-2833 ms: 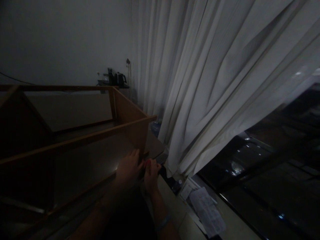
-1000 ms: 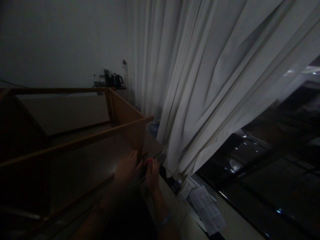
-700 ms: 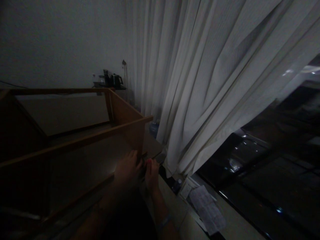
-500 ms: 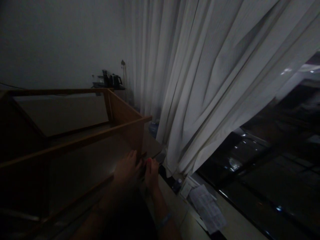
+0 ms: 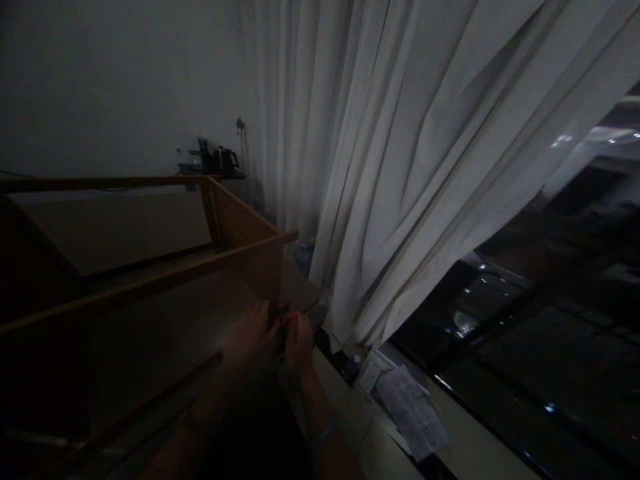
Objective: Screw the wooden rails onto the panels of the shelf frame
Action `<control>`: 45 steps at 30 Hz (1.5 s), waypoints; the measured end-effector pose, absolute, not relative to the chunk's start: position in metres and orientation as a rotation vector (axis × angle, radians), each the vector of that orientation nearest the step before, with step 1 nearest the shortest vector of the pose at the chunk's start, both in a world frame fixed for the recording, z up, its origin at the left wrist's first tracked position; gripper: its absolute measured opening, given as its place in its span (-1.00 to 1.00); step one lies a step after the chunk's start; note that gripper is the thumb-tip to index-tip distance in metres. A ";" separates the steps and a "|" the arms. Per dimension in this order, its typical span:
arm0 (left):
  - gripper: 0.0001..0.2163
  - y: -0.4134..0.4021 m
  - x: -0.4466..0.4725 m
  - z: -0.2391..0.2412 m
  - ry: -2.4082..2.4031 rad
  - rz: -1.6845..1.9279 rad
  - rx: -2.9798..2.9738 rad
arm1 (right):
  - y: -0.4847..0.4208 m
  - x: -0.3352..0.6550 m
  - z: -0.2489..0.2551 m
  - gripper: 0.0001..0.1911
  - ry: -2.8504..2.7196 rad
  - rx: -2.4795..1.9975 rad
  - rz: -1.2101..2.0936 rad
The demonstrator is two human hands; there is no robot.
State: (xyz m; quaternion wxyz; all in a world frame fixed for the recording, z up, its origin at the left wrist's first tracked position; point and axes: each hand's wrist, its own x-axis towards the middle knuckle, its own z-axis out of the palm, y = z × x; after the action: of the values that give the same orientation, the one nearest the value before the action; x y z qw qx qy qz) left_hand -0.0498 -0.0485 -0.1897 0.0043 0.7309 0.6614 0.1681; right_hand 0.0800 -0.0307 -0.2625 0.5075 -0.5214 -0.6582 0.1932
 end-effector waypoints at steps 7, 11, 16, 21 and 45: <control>-0.77 -0.047 -0.049 -0.190 2.084 0.537 2.283 | -0.039 0.068 -0.257 -0.48 -1.351 -1.171 0.762; -0.79 -0.047 -0.049 -0.190 2.062 0.549 2.280 | -0.043 0.064 -0.252 -0.47 -1.259 -1.117 0.869; -0.78 -0.048 -0.050 -0.190 2.059 0.565 2.274 | -0.047 0.063 -0.249 -0.48 -1.196 -1.056 0.946; -0.77 -0.047 -0.049 -0.191 2.064 0.563 2.281 | -0.045 0.065 -0.250 -0.48 -1.224 -1.065 0.936; -0.71 -0.047 -0.048 -0.188 2.076 0.541 2.272 | -0.035 0.083 -0.253 -0.48 -1.208 -1.211 0.766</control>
State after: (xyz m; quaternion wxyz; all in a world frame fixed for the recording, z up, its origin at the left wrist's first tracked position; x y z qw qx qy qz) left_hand -0.0477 -0.0466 -0.1880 0.0085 0.7270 0.6643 0.1732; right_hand 0.0833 -0.0348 -0.2528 0.5921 -0.5207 -0.5195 0.3292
